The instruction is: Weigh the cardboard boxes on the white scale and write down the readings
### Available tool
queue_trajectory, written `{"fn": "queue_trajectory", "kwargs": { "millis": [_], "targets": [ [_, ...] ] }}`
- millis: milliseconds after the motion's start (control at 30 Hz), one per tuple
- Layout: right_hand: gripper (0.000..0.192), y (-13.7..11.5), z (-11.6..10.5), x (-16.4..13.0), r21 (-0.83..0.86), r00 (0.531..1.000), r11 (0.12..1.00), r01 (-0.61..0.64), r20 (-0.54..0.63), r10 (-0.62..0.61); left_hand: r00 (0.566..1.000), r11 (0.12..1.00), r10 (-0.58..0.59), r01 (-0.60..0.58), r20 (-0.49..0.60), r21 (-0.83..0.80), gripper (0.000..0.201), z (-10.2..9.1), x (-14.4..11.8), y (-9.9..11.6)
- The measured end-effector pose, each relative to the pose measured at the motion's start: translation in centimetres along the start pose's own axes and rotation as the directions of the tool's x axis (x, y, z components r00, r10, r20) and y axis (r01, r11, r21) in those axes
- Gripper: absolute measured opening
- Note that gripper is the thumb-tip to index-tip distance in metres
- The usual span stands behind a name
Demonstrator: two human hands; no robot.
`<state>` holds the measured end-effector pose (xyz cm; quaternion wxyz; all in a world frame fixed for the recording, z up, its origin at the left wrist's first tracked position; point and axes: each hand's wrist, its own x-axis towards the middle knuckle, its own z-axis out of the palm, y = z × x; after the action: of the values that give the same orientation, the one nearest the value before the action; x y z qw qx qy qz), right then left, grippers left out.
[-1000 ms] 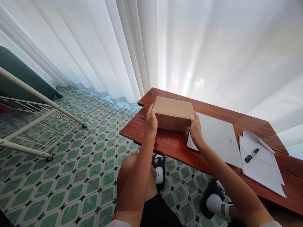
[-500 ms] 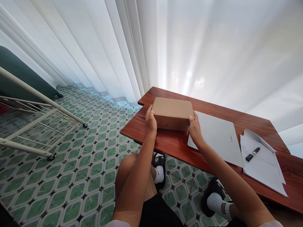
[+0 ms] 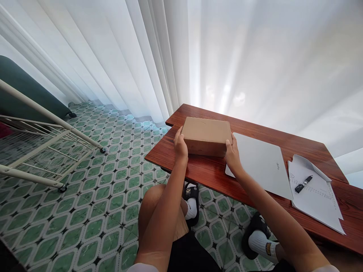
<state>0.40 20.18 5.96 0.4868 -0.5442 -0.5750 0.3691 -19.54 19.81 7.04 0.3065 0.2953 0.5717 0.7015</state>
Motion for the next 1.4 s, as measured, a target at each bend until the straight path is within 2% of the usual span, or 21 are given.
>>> {"fn": "queue_trajectory", "kwargs": {
  "millis": [467,733,900,1067,1233,1300,1400],
  "targets": [
    [0.070,0.6,-0.2,-0.1,0.004,0.999,0.999,0.042,0.018,-0.042,1.000,0.999,-0.023,0.022,-0.019,-0.045,0.054,0.0,-0.3,0.3],
    [0.071,0.6,-0.9,0.7,-0.009,0.997,0.999,0.038,0.070,-0.037,0.999,0.997,0.029,-0.027,0.029,-0.070,0.067,0.2,0.1,1.0],
    [0.069,0.4,-1.8,1.6,-0.032,0.992,0.999,0.032,0.125,-0.028,0.994,0.993,0.109,-0.109,-0.015,0.041,0.080,0.2,0.3,1.5],
    [0.072,-0.6,-3.2,1.7,-0.076,0.993,0.997,0.016,0.119,-0.007,0.941,0.940,0.329,-0.318,-0.082,0.126,0.090,1.0,-0.9,3.1],
    [0.061,-2.3,-6.0,0.5,-0.133,0.992,0.983,0.124,0.046,-0.119,0.913,0.910,0.407,-0.403,-0.022,0.099,0.082,2.3,-3.1,5.1],
    [0.054,-2.9,-7.4,-0.2,-0.175,0.984,0.968,0.180,0.034,-0.177,0.886,0.880,0.464,-0.461,-0.005,0.119,0.078,2.9,-4.1,5.8],
    [0.048,-3.4,-9.3,-1.4,-0.212,0.979,0.956,0.205,0.044,-0.201,0.832,0.823,0.555,-0.552,0.020,0.134,0.070,3.8,-5.5,6.8]
  ]
}}
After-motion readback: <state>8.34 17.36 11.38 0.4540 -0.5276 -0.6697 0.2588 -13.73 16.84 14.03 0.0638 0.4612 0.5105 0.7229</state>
